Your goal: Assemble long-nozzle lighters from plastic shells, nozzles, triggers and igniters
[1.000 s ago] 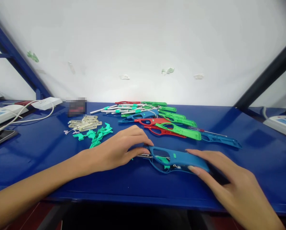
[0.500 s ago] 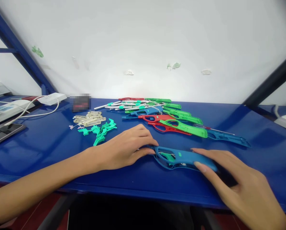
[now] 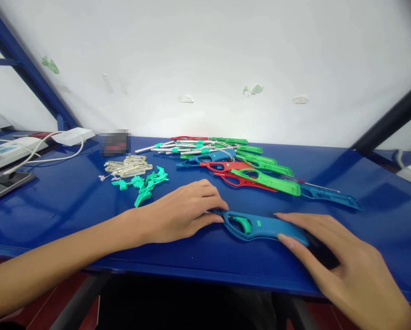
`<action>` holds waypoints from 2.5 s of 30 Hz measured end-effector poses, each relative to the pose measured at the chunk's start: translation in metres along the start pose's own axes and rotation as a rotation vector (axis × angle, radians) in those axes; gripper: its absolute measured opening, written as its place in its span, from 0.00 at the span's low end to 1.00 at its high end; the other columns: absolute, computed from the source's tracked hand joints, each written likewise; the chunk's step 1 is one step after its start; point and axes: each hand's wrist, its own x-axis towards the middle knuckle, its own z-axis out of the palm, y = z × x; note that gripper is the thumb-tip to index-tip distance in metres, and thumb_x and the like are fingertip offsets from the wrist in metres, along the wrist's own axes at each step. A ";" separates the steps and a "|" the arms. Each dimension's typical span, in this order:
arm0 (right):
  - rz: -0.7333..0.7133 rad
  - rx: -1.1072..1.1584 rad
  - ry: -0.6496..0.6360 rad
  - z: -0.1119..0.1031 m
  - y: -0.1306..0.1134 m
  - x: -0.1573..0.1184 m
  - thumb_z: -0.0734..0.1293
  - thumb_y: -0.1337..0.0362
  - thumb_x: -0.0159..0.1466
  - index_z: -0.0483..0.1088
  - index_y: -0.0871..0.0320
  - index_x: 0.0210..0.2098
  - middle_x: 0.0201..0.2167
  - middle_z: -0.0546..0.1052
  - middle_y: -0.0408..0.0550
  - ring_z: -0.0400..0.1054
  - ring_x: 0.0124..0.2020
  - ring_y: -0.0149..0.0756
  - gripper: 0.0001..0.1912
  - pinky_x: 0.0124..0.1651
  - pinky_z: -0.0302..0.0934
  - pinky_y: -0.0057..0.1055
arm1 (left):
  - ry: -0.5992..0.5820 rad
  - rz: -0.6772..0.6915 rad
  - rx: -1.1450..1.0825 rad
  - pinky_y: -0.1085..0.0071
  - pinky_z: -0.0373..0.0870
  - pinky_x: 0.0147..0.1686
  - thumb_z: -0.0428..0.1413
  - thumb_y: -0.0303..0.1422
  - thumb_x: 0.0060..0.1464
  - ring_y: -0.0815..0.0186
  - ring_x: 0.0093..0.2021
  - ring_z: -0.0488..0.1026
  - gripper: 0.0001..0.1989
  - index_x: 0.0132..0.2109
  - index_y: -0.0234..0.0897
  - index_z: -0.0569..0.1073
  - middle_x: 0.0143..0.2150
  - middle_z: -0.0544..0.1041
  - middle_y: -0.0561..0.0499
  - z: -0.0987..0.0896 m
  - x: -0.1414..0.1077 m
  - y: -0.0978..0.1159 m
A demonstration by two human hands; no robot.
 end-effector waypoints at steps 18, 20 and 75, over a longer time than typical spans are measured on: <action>-0.036 -0.021 0.015 -0.001 0.000 0.000 0.66 0.44 0.73 0.77 0.40 0.58 0.54 0.81 0.42 0.78 0.53 0.47 0.19 0.55 0.70 0.45 | 0.002 0.014 0.005 0.64 0.71 0.55 0.55 0.33 0.75 0.57 0.53 0.74 0.11 0.56 0.34 0.78 0.51 0.82 0.43 0.003 -0.001 0.000; -0.039 -0.024 0.007 -0.001 0.000 0.000 0.66 0.44 0.73 0.77 0.40 0.57 0.54 0.81 0.42 0.78 0.52 0.47 0.18 0.55 0.70 0.45 | -0.002 0.009 -0.002 0.64 0.71 0.55 0.56 0.33 0.74 0.57 0.53 0.75 0.11 0.56 0.34 0.78 0.51 0.81 0.44 0.003 -0.001 0.000; -0.253 -0.054 -0.053 -0.002 -0.003 -0.001 0.61 0.52 0.79 0.69 0.32 0.67 0.61 0.76 0.37 0.72 0.58 0.38 0.19 0.60 0.62 0.38 | 0.077 0.036 0.092 0.61 0.74 0.47 0.53 0.27 0.73 0.59 0.43 0.74 0.13 0.53 0.30 0.81 0.45 0.78 0.43 0.013 -0.004 0.010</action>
